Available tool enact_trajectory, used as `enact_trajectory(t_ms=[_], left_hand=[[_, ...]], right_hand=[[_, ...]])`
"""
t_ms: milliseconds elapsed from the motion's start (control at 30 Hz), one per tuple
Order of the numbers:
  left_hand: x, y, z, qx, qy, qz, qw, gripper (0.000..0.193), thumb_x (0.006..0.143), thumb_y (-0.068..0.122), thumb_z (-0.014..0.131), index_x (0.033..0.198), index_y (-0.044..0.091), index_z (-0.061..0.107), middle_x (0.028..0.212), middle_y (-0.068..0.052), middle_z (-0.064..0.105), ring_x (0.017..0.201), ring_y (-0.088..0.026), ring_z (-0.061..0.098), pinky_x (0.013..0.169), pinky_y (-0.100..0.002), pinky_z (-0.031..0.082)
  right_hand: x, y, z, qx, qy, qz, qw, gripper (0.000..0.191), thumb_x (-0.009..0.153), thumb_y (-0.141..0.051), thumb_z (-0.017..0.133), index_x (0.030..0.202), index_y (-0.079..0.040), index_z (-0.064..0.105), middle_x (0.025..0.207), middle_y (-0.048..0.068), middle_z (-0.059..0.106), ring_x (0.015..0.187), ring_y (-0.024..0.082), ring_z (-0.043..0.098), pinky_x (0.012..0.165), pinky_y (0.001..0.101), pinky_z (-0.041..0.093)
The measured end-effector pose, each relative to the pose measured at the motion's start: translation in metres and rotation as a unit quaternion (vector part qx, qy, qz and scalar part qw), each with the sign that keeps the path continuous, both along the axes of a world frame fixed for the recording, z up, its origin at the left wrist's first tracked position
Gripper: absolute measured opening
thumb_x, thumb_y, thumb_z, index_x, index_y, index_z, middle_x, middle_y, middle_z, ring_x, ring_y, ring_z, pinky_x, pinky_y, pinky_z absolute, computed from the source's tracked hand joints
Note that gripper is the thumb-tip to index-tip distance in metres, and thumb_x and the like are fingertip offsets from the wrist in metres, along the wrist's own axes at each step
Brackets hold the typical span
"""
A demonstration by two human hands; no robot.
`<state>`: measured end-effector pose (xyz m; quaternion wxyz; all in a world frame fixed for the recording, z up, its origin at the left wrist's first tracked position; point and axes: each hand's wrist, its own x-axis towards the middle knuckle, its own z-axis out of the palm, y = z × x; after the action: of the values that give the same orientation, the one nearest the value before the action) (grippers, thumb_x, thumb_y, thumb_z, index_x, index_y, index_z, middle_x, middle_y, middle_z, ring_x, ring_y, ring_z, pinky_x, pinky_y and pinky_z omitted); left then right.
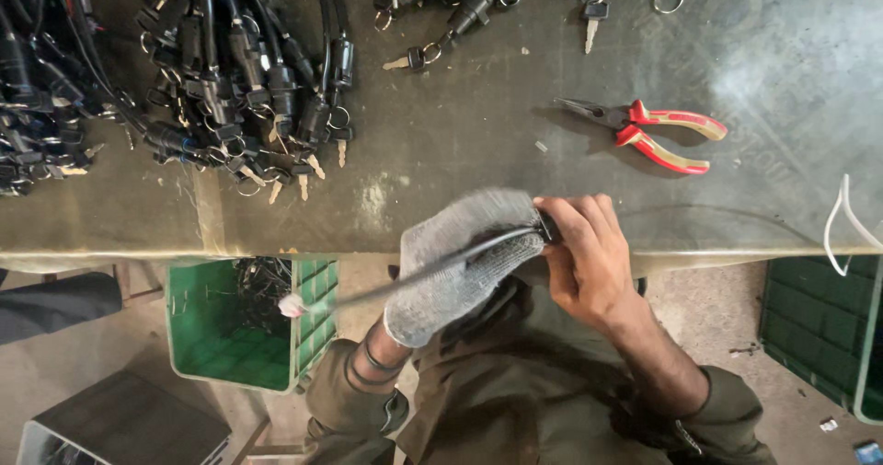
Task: The person repeatedly strips the outer insulation from black cables using red-handled pliers. They hold each cable with a gloved left hand, cut the sheath near the connector, and pull the insulation off to expose the inner wires. The processed cables are placed on the metal workbench among many similar items.
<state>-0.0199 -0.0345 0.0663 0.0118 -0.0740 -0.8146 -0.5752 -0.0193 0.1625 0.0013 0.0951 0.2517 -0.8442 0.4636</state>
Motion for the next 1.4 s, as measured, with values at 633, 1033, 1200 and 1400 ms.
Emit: enact_trajectory(t_ms=[633,1033,1200,1400], left_hand=[[-0.001,0.016,-0.049,-0.024,0.009,-0.075,0.997,0.023,0.099,0.016,0.073,0.119,0.007,0.069,0.118,-0.011,0.073,0.111,-0.035,0.071,0.101,-0.037,0.054],[-0.009,-0.011,-0.058,0.221,0.059,-0.278,0.933,0.031,0.087,0.018,0.080,0.116,0.006,0.075,0.121,-0.008,0.073,0.128,-0.023,0.065,0.125,-0.042,0.040],[0.000,-0.007,-0.062,0.295,-0.048,-0.194,0.934,0.025,0.083,0.018,0.083,0.101,0.003,0.075,0.109,-0.008,0.075,0.114,-0.019,0.065,0.119,-0.042,0.040],[0.009,0.008,-0.054,0.384,-0.150,-0.083,0.907,0.016,0.098,0.014,0.074,0.106,0.001,0.073,0.116,-0.006,0.070,0.115,-0.017,0.061,0.106,-0.036,0.047]], right_hand=[[0.007,0.009,-0.035,-0.358,-0.483,0.017,0.799,0.024,0.103,-0.024,0.050,0.104,-0.004,0.062,0.068,-0.006,0.045,0.055,0.003,0.037,0.048,0.0239,0.031],[0.006,0.022,-0.028,-0.261,-0.466,0.274,0.800,0.044,0.100,-0.030,0.055,0.138,-0.008,0.056,0.074,-0.008,0.054,0.065,0.003,0.044,0.056,0.0244,0.037],[0.013,0.014,-0.041,-0.345,-0.573,0.278,0.690,0.033,0.107,-0.030,0.063,0.107,0.003,0.065,0.079,0.001,0.057,0.069,0.009,0.046,0.059,0.0276,0.036],[0.022,-0.009,-0.055,-0.410,-0.491,0.075,0.765,0.036,0.099,-0.024,0.060,0.129,-0.005,0.055,0.086,0.000,0.061,0.071,0.008,0.053,0.059,0.0260,0.042]])
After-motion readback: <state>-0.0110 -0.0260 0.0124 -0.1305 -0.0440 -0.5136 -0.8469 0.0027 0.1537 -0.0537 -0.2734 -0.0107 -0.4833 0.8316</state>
